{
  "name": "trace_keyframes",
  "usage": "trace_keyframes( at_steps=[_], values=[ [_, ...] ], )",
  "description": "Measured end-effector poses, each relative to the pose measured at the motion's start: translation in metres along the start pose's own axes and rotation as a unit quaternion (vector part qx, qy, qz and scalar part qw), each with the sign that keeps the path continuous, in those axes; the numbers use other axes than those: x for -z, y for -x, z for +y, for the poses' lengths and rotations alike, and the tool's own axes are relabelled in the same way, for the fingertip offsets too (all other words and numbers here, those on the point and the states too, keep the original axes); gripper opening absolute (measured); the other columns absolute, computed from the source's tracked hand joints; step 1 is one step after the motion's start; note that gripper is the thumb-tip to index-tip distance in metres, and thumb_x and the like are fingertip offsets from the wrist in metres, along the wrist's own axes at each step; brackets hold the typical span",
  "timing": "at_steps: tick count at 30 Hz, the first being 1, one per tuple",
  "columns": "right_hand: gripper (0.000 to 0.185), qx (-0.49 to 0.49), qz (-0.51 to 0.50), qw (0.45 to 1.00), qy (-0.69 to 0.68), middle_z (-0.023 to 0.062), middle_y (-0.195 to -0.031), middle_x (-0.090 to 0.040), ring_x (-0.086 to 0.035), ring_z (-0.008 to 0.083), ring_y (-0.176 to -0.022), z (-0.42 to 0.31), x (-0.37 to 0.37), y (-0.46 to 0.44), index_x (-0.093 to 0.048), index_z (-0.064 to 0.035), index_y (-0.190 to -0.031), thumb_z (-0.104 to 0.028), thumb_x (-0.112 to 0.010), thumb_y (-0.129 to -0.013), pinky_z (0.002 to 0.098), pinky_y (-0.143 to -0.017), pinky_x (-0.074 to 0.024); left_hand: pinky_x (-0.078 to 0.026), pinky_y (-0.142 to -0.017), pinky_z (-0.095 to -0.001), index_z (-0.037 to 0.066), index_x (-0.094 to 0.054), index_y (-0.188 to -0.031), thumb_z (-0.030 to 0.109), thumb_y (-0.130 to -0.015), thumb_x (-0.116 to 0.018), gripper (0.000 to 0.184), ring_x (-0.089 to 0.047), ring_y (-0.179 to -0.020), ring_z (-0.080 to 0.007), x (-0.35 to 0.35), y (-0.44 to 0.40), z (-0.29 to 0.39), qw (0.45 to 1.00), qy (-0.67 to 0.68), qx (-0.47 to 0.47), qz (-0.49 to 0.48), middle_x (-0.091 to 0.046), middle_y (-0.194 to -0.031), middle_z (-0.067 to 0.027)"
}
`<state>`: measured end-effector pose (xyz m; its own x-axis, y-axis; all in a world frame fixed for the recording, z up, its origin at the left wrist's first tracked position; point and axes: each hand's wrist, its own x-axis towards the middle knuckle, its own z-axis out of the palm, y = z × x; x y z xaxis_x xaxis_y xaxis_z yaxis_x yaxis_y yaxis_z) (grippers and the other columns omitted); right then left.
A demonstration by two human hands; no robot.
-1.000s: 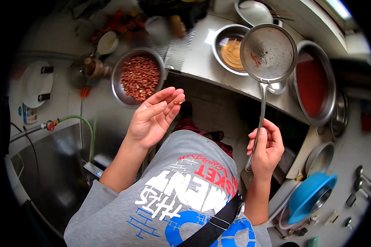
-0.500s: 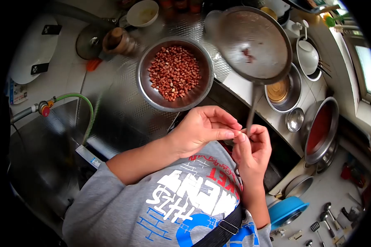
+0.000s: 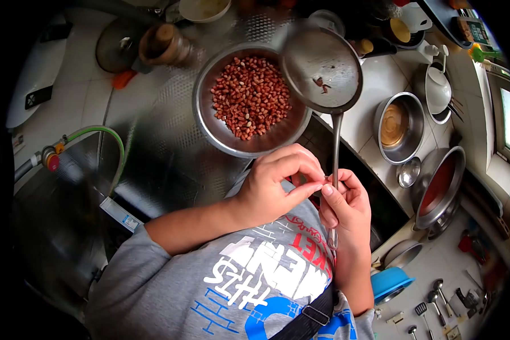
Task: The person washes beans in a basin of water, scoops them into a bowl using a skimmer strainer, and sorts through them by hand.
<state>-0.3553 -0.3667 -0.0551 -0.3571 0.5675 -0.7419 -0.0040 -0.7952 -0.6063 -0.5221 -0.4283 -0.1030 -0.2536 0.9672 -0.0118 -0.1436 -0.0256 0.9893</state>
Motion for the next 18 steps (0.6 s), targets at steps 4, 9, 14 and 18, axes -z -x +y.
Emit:
trace_keyframes(
  at_steps=[4, 9, 14, 18],
  values=[
    [0.016, -0.050, -0.022, 0.997, -0.047, 0.0010, -0.082, -0.064, -0.040, 0.0028, -0.046, 0.005, 0.002, -0.002, -0.055, -0.0052, -0.107, 0.001, -0.066, -0.097, 0.0204, -0.041, -0.0267, -0.052, -0.064, -0.0349, 0.003, -0.068, -0.090, -0.001, -0.074, -0.082, 0.021, -0.063, -0.077, -0.0254, 0.008, 0.002, -0.009, 0.975, -0.149, -0.161, 0.025, -0.060, -0.088, -0.0079],
    [0.022, -0.002, 0.047, 0.999, 0.005, 0.0073, -0.096, -0.070, -0.044, 0.0029, -0.049, 0.014, -0.009, -0.001, -0.053, -0.0053, -0.106, 0.005, -0.068, -0.094, 0.0191, -0.042, -0.0284, -0.053, -0.067, -0.0368, 0.001, -0.069, -0.089, -0.001, -0.075, -0.081, 0.018, -0.063, -0.079, -0.0264, 0.023, 0.009, -0.020, 0.972, -0.157, -0.169, -0.045, -0.061, -0.089, -0.0092],
    [0.022, 0.067, 0.081, 0.994, 0.033, 0.0108, -0.100, -0.071, -0.046, 0.0032, -0.049, 0.013, -0.006, 0.004, -0.051, -0.0047, -0.105, 0.006, -0.067, -0.094, 0.0200, -0.042, -0.0313, -0.054, -0.077, -0.0416, 0.000, -0.071, -0.099, 0.002, -0.082, -0.075, 0.018, -0.066, -0.090, -0.0313, 0.049, 0.009, -0.049, 0.961, -0.251, -0.108, -0.052, -0.065, -0.097, -0.0127],
    [0.022, 0.104, 0.099, 0.989, 0.041, 0.0111, -0.103, -0.070, -0.047, 0.0028, -0.052, 0.013, 0.003, 0.008, -0.051, -0.0053, -0.105, 0.006, -0.067, -0.094, 0.0189, -0.042, -0.0319, -0.041, -0.112, -0.0490, 0.004, -0.066, -0.127, 0.018, -0.089, -0.072, 0.041, -0.050, -0.134, -0.0341, 0.095, -0.011, -0.075, 0.828, -0.556, -0.056, -0.049, -0.056, -0.139, -0.0182]
  ],
)
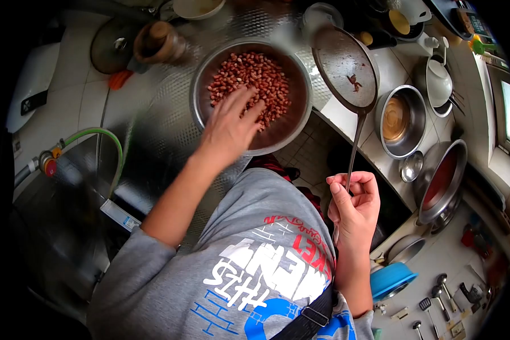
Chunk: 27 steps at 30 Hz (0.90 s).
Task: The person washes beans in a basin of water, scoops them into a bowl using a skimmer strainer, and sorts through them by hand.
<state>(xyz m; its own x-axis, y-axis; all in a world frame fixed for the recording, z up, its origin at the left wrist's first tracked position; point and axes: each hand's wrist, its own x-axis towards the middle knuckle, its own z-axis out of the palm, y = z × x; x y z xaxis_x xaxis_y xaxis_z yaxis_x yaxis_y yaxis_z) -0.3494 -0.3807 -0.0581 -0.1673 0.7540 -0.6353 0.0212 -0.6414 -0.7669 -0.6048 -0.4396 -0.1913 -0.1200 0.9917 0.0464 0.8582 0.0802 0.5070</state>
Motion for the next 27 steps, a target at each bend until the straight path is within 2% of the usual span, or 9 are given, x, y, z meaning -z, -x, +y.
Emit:
trace_keyframes(
  at_steps=[2, 3, 5, 8, 11, 18, 21, 23, 27],
  values=[
    [0.023, 0.004, 0.007, 1.000, -0.009, 0.0113, -0.103, -0.070, -0.047, 0.0028, -0.053, 0.003, 0.004, 0.002, -0.051, -0.0057, -0.106, 0.005, -0.067, -0.094, 0.0188, -0.042, -0.0323, -0.026, -0.124, -0.0508, 0.006, -0.061, -0.139, 0.027, -0.092, -0.070, 0.052, -0.034, -0.150, -0.0329, 0.002, -0.003, -0.022, 0.997, -0.048, -0.002, -0.059, -0.046, -0.156, -0.0164],
    [0.023, 0.004, 0.012, 1.000, -0.008, 0.0114, -0.104, -0.070, -0.047, 0.0028, -0.053, 0.005, 0.005, 0.005, -0.051, -0.0059, -0.106, 0.005, -0.067, -0.094, 0.0187, -0.042, -0.0323, -0.024, -0.124, -0.0502, 0.007, -0.061, -0.139, 0.029, -0.094, -0.068, 0.051, -0.038, -0.148, -0.0316, 0.002, -0.004, -0.028, 0.995, -0.066, -0.002, -0.074, -0.049, -0.154, -0.0149],
    [0.023, 0.004, 0.022, 1.000, -0.006, 0.0115, -0.104, -0.070, -0.047, 0.0028, -0.053, 0.007, 0.006, 0.007, -0.051, -0.0063, -0.106, 0.005, -0.067, -0.094, 0.0186, -0.042, -0.0325, -0.026, -0.122, -0.0501, 0.007, -0.064, -0.135, 0.027, -0.094, -0.067, 0.045, -0.042, -0.145, -0.0303, 0.012, -0.003, -0.030, 0.994, -0.071, -0.009, -0.080, -0.054, -0.149, -0.0141],
    [0.024, 0.011, 0.028, 1.000, -0.006, 0.0115, -0.104, -0.069, -0.047, 0.0031, -0.053, 0.008, 0.011, 0.013, -0.050, -0.0066, -0.107, 0.006, -0.067, -0.094, 0.0186, -0.042, -0.0325, -0.028, -0.120, -0.0502, 0.006, -0.068, -0.127, 0.024, -0.093, -0.067, 0.038, -0.047, -0.140, -0.0290, 0.035, 0.005, -0.021, 0.979, -0.128, 0.034, -0.154, -0.059, -0.142, -0.0131],
    [0.024, 0.022, 0.028, 0.999, -0.029, 0.0113, -0.104, -0.069, -0.047, 0.0033, -0.053, 0.010, 0.021, 0.017, -0.050, -0.0066, -0.107, 0.006, -0.067, -0.094, 0.0187, -0.042, -0.0326, -0.029, -0.119, -0.0502, 0.005, -0.069, -0.121, 0.021, -0.092, -0.068, 0.033, -0.051, -0.136, -0.0282, 0.044, 0.019, -0.027, 0.975, -0.136, 0.075, -0.160, -0.062, -0.137, -0.0130],
    [0.026, 0.036, 0.036, 0.998, -0.041, 0.0092, -0.101, -0.066, -0.046, 0.0036, -0.053, 0.014, 0.032, 0.022, -0.049, -0.0061, -0.109, 0.006, -0.067, -0.094, 0.0189, -0.042, -0.0325, -0.040, -0.112, -0.0486, 0.004, -0.067, -0.126, 0.021, -0.093, -0.068, 0.037, -0.054, -0.131, -0.0346, 0.023, 0.006, -0.026, 0.996, -0.060, 0.022, -0.059, -0.060, -0.137, -0.0159],
    [0.026, 0.036, 0.034, 0.998, -0.043, 0.0090, -0.100, -0.066, -0.046, 0.0036, -0.053, 0.016, 0.033, 0.024, -0.049, -0.0060, -0.109, 0.006, -0.067, -0.094, 0.0190, -0.042, -0.0324, -0.040, -0.112, -0.0494, 0.004, -0.066, -0.129, 0.025, -0.095, -0.067, 0.040, -0.052, -0.133, -0.0397, -0.003, -0.005, 0.007, 0.991, -0.050, 0.052, -0.116, -0.056, -0.142, -0.0196],
    [0.026, 0.036, 0.033, 0.998, -0.044, 0.0091, -0.100, -0.066, -0.046, 0.0036, -0.052, 0.016, 0.031, 0.025, -0.049, -0.0060, -0.109, 0.005, -0.067, -0.094, 0.0190, -0.042, -0.0321, -0.040, -0.112, -0.0504, 0.004, -0.064, -0.131, 0.030, -0.097, -0.065, 0.043, -0.050, -0.135, -0.0429, -0.016, -0.006, 0.029, 0.995, -0.026, 0.008, -0.095, -0.053, -0.146, -0.0221],
    [0.026, 0.039, 0.033, 0.998, -0.041, 0.0091, -0.100, -0.065, -0.045, 0.0035, -0.052, 0.017, 0.034, 0.028, -0.049, -0.0061, -0.109, 0.005, -0.067, -0.093, 0.0190, -0.041, -0.0314, -0.039, -0.113, -0.0504, 0.003, -0.061, -0.135, 0.031, -0.101, -0.060, 0.044, -0.050, -0.137, -0.0378, -0.031, 0.007, 0.052, 0.986, 0.088, 0.008, -0.142, -0.053, -0.146, -0.0209]
  ],
)
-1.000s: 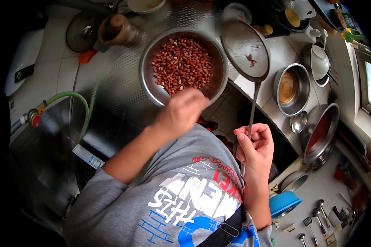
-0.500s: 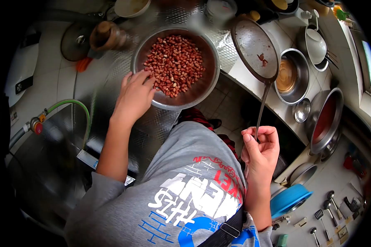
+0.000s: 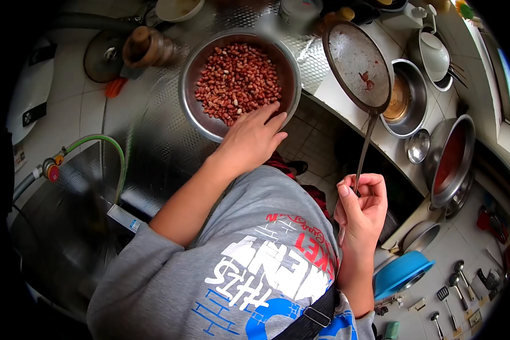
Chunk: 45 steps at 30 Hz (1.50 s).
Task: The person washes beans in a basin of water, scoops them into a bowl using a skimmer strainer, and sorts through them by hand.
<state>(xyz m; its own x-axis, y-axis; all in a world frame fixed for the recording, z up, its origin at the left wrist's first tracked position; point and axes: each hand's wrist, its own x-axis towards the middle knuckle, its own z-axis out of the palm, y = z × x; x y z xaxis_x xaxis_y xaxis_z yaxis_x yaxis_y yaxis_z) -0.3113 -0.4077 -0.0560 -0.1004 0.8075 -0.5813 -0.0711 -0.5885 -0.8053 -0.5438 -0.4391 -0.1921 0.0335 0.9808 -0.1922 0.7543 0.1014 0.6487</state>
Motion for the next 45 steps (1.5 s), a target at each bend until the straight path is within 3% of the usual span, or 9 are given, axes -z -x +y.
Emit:
trace_keyframes(
  at_steps=[6, 10, 13, 23, 27, 30, 39, 42, 45],
  values=[
    [0.027, 0.011, -0.007, 1.000, 0.001, 0.0086, -0.099, -0.065, -0.044, 0.0032, -0.052, 0.000, 0.002, 0.001, -0.049, -0.0065, -0.109, 0.005, -0.067, -0.093, 0.0187, -0.041, -0.0309, -0.034, -0.116, -0.0516, 0.004, -0.061, -0.137, 0.037, -0.104, -0.052, 0.048, -0.048, -0.140, -0.0334, 0.015, 0.012, -0.017, 0.988, -0.117, 0.089, -0.050, -0.051, -0.151, -0.0200],
    [0.026, 0.014, -0.007, 1.000, 0.004, 0.0087, -0.099, -0.065, -0.044, 0.0030, -0.052, -0.001, 0.002, 0.001, -0.049, -0.0067, -0.109, 0.004, -0.067, -0.094, 0.0185, -0.042, -0.0314, -0.033, -0.118, -0.0529, 0.003, -0.061, -0.137, 0.038, -0.103, -0.054, 0.049, -0.040, -0.147, -0.0355, 0.038, 0.017, -0.046, 0.964, -0.249, 0.092, 0.026, -0.043, -0.158, -0.0214],
    [0.026, 0.014, -0.008, 1.000, 0.005, 0.0085, -0.099, -0.065, -0.044, 0.0030, -0.052, 0.000, 0.003, 0.001, -0.049, -0.0064, -0.109, 0.005, -0.067, -0.094, 0.0184, -0.042, -0.0319, -0.037, -0.116, -0.0532, 0.003, -0.060, -0.139, 0.035, -0.102, -0.058, 0.049, -0.038, -0.148, -0.0394, 0.053, 0.016, -0.069, 0.966, -0.206, 0.151, 0.043, -0.041, -0.158, -0.0228],
    [0.025, 0.012, -0.012, 1.000, 0.006, 0.0084, -0.097, -0.065, -0.044, 0.0034, -0.051, 0.000, 0.000, 0.001, -0.049, -0.0060, -0.109, 0.005, -0.066, -0.094, 0.0196, -0.041, -0.0310, -0.039, -0.115, -0.0514, 0.003, -0.053, -0.145, 0.036, -0.100, -0.060, 0.057, -0.037, -0.145, -0.0471, 0.022, -0.018, -0.044, 0.979, -0.159, 0.095, 0.088, -0.038, -0.157, -0.0290],
    [0.024, 0.009, -0.010, 1.000, 0.001, 0.0084, -0.097, -0.065, -0.042, 0.0033, -0.050, 0.001, 0.001, 0.001, -0.049, -0.0061, -0.109, 0.004, -0.066, -0.094, 0.0196, -0.041, -0.0297, -0.040, -0.113, -0.0513, 0.004, -0.061, -0.137, 0.035, -0.099, -0.062, 0.049, -0.045, -0.142, -0.0399, 0.001, -0.005, -0.019, 0.997, -0.062, 0.013, 0.035, -0.052, -0.149, -0.0211],
    [0.024, -0.003, -0.015, 1.000, -0.017, 0.0083, -0.097, -0.065, -0.041, 0.0032, -0.049, 0.000, 0.003, 0.001, -0.049, -0.0066, -0.108, 0.004, -0.066, -0.094, 0.0197, -0.040, -0.0284, -0.039, -0.113, -0.0506, 0.001, -0.060, -0.137, 0.034, -0.100, -0.060, 0.049, -0.045, -0.141, -0.0387, -0.001, 0.007, -0.009, 0.998, -0.057, -0.007, -0.005, -0.052, -0.149, -0.0201],
    [0.023, -0.043, -0.022, 0.997, -0.067, 0.0084, -0.095, -0.065, -0.037, 0.0032, -0.044, 0.001, 0.013, -0.001, -0.050, -0.0081, -0.106, -0.001, -0.068, -0.093, 0.0199, -0.038, -0.0280, -0.031, -0.119, -0.0540, 0.003, -0.065, -0.134, 0.038, -0.101, -0.058, 0.048, -0.040, -0.147, -0.0319, 0.025, 0.029, -0.031, 0.971, -0.217, 0.093, -0.040, -0.053, -0.151, -0.0168],
    [0.023, -0.047, -0.022, 0.996, -0.077, 0.0088, -0.095, -0.065, -0.038, 0.0027, -0.044, 0.002, 0.016, -0.001, -0.051, -0.0081, -0.106, -0.002, -0.069, -0.093, 0.0195, -0.037, -0.0282, -0.033, -0.118, -0.0527, 0.002, -0.066, -0.131, 0.035, -0.099, -0.060, 0.046, -0.045, -0.143, -0.0327, 0.045, 0.032, -0.030, 0.960, -0.232, 0.153, -0.029, -0.056, -0.147, -0.0185],
    [0.023, -0.044, -0.022, 0.995, -0.085, 0.0091, -0.095, -0.066, -0.038, 0.0027, -0.044, 0.002, 0.023, -0.001, -0.051, -0.0080, -0.106, -0.002, -0.069, -0.093, 0.0193, -0.038, -0.0283, -0.038, -0.115, -0.0488, 0.001, -0.067, -0.127, 0.031, -0.097, -0.064, 0.043, -0.051, -0.136, -0.0353, 0.049, 0.038, -0.042, 0.969, -0.208, 0.133, 0.021, -0.060, -0.141, -0.0198]
  ],
)
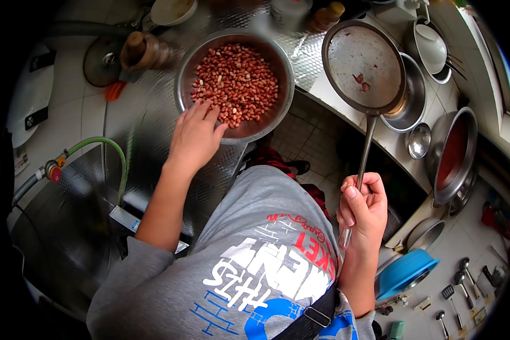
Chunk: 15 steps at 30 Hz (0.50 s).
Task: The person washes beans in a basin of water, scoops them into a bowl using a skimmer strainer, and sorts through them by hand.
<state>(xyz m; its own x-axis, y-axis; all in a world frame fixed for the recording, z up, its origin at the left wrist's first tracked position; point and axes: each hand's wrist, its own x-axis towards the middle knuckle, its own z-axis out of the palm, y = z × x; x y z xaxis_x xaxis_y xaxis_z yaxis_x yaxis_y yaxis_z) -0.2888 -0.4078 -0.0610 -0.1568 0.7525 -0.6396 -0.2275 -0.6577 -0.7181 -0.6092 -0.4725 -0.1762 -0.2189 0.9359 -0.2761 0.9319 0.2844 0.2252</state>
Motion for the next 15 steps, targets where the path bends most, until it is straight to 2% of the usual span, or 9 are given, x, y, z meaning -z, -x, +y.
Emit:
trace_keyframes(
  at_steps=[3, 4, 7, 8, 11, 13, 15],
  values=[
    [0.023, 0.006, 0.007, 1.000, -0.007, 0.0093, -0.095, -0.066, -0.038, 0.0027, -0.045, 0.000, 0.008, 0.005, -0.052, -0.0081, -0.106, -0.001, -0.069, -0.093, 0.0190, -0.038, -0.0284, -0.044, -0.106, -0.0495, -0.003, -0.069, -0.117, 0.026, -0.092, -0.069, 0.038, -0.055, -0.128, -0.0348, 0.001, 0.001, -0.002, 0.999, 0.018, -0.016, 0.041, -0.063, -0.131, -0.0191],
    [0.023, 0.009, 0.011, 1.000, -0.008, 0.0093, -0.095, -0.066, -0.038, 0.0028, -0.045, 0.000, 0.012, 0.006, -0.052, -0.0082, -0.106, -0.001, -0.069, -0.093, 0.0190, -0.038, -0.0285, -0.048, -0.097, -0.0484, -0.001, -0.070, -0.110, 0.025, -0.091, -0.070, 0.032, -0.061, -0.116, -0.0334, 0.000, 0.002, 0.001, 0.996, 0.004, -0.030, 0.080, -0.066, -0.118, -0.0170],
    [0.023, 0.017, 0.019, 1.000, -0.015, 0.0093, -0.096, -0.065, -0.039, 0.0026, -0.046, 0.001, 0.026, 0.011, -0.052, -0.0082, -0.106, -0.001, -0.069, -0.093, 0.0187, -0.038, -0.0291, -0.053, -0.090, -0.0447, 0.000, -0.070, -0.111, 0.022, -0.092, -0.070, 0.029, -0.067, -0.104, -0.0351, 0.024, 0.002, 0.031, 0.997, 0.077, -0.023, -0.007, -0.069, -0.113, -0.0169],
    [0.023, 0.019, 0.020, 0.999, -0.019, 0.0093, -0.096, -0.065, -0.039, 0.0025, -0.046, 0.003, 0.031, 0.013, -0.052, -0.0081, -0.106, -0.001, -0.069, -0.093, 0.0186, -0.039, -0.0293, -0.055, -0.083, -0.0438, 0.000, -0.069, -0.105, 0.019, -0.090, -0.072, 0.025, -0.068, -0.093, -0.0359, 0.022, 0.005, 0.042, 0.989, 0.104, -0.096, 0.052, -0.069, -0.102, -0.0163],
    [0.023, 0.022, 0.031, 0.999, -0.028, 0.0093, -0.098, -0.065, -0.039, 0.0020, -0.047, 0.005, 0.047, 0.020, -0.052, -0.0076, -0.106, -0.002, -0.069, -0.093, 0.0181, -0.039, -0.0295, -0.055, -0.082, -0.0417, -0.001, -0.070, -0.105, 0.015, -0.090, -0.071, 0.022, -0.068, -0.094, -0.0351, 0.013, 0.012, 0.091, 0.926, 0.314, -0.207, 0.017, -0.068, -0.101, -0.0164],
    [0.022, 0.029, 0.028, 0.999, -0.028, 0.0092, -0.099, -0.065, -0.039, 0.0019, -0.047, 0.007, 0.059, 0.024, -0.052, -0.0071, -0.106, -0.002, -0.069, -0.093, 0.0179, -0.039, -0.0293, -0.056, -0.080, -0.0406, -0.001, -0.070, -0.108, 0.014, -0.090, -0.071, 0.023, -0.068, -0.092, -0.0343, 0.016, 0.019, 0.135, 0.877, 0.401, -0.261, -0.022, -0.068, -0.103, -0.0160],
    [0.023, 0.037, 0.026, 0.998, -0.031, 0.0091, -0.099, -0.065, -0.040, 0.0019, -0.048, 0.009, 0.072, 0.030, -0.052, -0.0067, -0.107, -0.002, -0.069, -0.094, 0.0177, -0.039, -0.0292, -0.056, -0.078, -0.0406, -0.001, -0.069, -0.109, 0.012, -0.090, -0.071, 0.024, -0.068, -0.090, -0.0339, 0.018, 0.025, 0.178, 0.829, 0.467, -0.307, -0.009, -0.067, -0.102, -0.0159]
  ],
)
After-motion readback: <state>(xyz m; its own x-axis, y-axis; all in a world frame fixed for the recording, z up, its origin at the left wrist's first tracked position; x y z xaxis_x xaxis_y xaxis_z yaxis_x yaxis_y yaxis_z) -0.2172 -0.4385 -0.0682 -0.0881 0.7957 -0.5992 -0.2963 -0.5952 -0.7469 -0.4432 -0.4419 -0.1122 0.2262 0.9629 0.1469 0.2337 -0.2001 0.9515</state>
